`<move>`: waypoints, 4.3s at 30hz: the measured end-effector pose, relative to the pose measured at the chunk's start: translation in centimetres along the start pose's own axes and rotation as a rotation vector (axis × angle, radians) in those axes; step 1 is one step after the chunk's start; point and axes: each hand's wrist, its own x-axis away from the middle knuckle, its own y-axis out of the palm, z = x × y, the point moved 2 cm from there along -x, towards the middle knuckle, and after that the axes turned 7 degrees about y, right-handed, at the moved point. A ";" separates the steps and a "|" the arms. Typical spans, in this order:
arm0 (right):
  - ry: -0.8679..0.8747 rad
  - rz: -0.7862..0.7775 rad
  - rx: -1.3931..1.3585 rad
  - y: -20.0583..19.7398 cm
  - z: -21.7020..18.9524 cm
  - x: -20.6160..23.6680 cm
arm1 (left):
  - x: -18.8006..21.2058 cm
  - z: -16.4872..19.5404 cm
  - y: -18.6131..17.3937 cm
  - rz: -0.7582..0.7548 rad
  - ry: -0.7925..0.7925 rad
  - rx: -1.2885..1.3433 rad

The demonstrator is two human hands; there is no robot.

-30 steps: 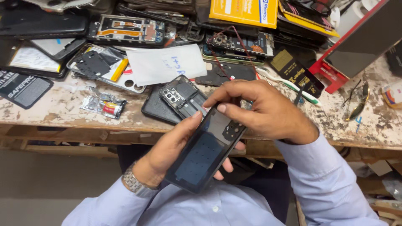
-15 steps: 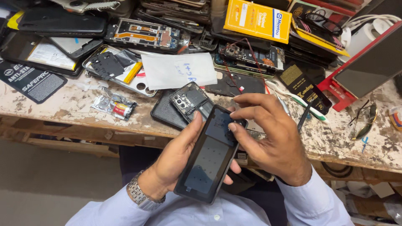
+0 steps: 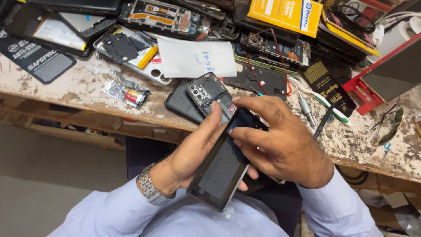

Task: The person squeezes adhesive from a tube onto the back cover of a disassembled smartphone, then aligns the cover onto the phone body and presses it into place. They handle the camera lens assembly, press along the edges of the cover, and finally hold up the reassembled phone and peel a protective film from it.

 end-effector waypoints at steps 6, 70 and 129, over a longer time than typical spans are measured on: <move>-0.075 -0.076 0.013 -0.3 0.3 -0.2 | 0.0 0.0 0.4 0.063 -0.032 -0.052; -0.353 0.076 0.084 0.7 3.3 2.0 | 0.8 0.8 0.6 0.046 -0.290 -0.223; 0.573 0.176 0.437 -1.4 10.6 3.2 | 0.0 1.9 0.9 0.085 0.211 0.006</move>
